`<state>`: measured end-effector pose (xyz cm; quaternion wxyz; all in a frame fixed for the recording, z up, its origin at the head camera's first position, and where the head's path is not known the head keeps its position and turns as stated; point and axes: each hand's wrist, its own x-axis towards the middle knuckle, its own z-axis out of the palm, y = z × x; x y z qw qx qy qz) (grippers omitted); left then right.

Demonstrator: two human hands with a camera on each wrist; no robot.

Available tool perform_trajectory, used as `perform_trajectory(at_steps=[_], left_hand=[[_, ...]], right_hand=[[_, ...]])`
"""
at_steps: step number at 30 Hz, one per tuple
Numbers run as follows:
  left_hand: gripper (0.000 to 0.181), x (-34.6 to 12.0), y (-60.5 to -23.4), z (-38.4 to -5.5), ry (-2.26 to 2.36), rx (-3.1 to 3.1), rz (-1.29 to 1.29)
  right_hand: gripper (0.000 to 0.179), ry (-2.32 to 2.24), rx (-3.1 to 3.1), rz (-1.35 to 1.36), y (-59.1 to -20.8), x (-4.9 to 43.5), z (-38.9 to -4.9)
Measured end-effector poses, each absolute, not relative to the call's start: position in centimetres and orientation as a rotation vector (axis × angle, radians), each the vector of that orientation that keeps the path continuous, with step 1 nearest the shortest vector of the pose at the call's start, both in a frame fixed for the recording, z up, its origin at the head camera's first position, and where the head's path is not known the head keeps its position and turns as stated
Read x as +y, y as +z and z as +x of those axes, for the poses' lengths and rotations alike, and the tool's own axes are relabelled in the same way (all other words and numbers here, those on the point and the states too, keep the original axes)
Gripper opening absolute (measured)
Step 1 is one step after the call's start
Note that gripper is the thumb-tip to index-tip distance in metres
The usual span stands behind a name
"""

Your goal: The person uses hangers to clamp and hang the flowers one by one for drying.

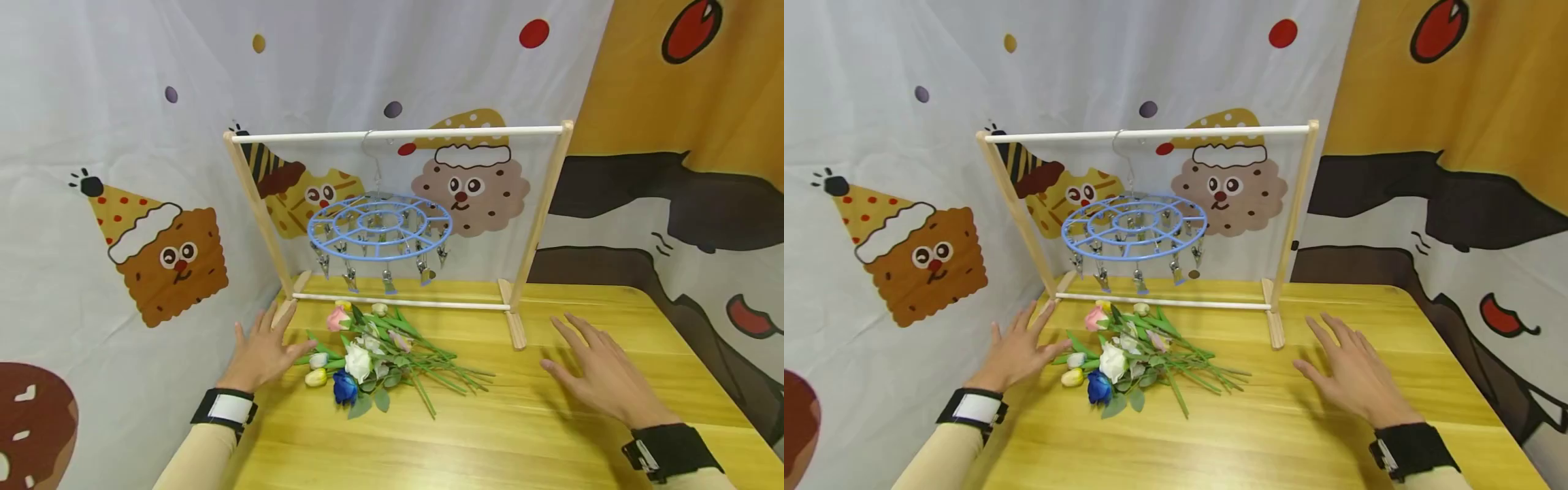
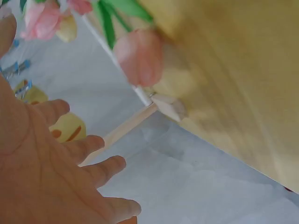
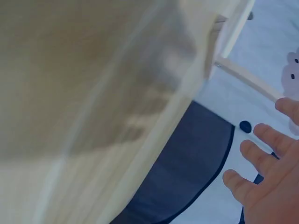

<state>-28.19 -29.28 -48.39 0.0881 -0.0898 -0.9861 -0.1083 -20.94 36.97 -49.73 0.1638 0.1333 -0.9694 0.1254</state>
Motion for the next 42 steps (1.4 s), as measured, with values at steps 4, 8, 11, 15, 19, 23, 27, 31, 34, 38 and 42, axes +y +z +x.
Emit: perform_trajectory(at_steps=[4, 8, 11, 15, 19, 23, 27, 31, 34, 38, 42], left_hand=[[0.098, -29.7, -47.5, -29.5, -0.402, -2.909, -0.246], [0.098, -30.1, -46.8, -30.8, -0.475, -2.900, -0.231], [0.099, -30.4, -46.5, -31.8, -0.546, -2.890, -0.226], [0.101, -30.6, -46.3, -33.0, -0.684, -2.867, -0.205], [0.104, -30.6, -45.9, -34.2, -0.813, -2.838, -0.201], [0.101, -30.3, -45.5, -35.7, -0.933, -2.756, -0.237], [0.103, -30.1, -45.1, -36.8, -1.013, -2.727, -0.165], [0.108, -29.8, -45.2, -37.4, -1.053, -2.740, -0.071], [0.107, -29.6, -45.4, -37.7, -1.106, -2.712, -0.055], [0.103, -29.6, -45.5, -38.5, -1.247, -2.599, -0.087], [0.101, -30.0, -45.6, -39.1, -1.320, -2.550, -0.084]], right_hand=[[0.090, 0.423, -2.704, 0.397, -49.0, 36.0, -22.5], [0.085, 0.503, -2.639, 0.426, -48.5, 35.3, -23.9], [0.080, 0.554, -2.615, 0.416, -48.3, 34.8, -24.7], [0.076, 0.631, -2.633, 0.372, -47.8, 33.9, -25.7], [0.076, 0.732, -2.665, 0.311, -47.2, 33.3, -26.6], [0.079, 0.791, -2.675, 0.267, -46.6, 32.8, -27.5], [0.081, 0.823, -2.665, 0.252, -46.4, 32.3, -28.7], [0.084, 0.912, -2.659, 0.240, -46.5, 31.9, -29.6], [0.084, 0.999, -2.656, 0.244, -46.6, 31.6, -30.2], [0.083, 1.096, -2.649, 0.244, -46.5, 31.2, -30.6], [0.083, 1.196, -2.623, 0.235, -46.3, 31.0, -30.9]])
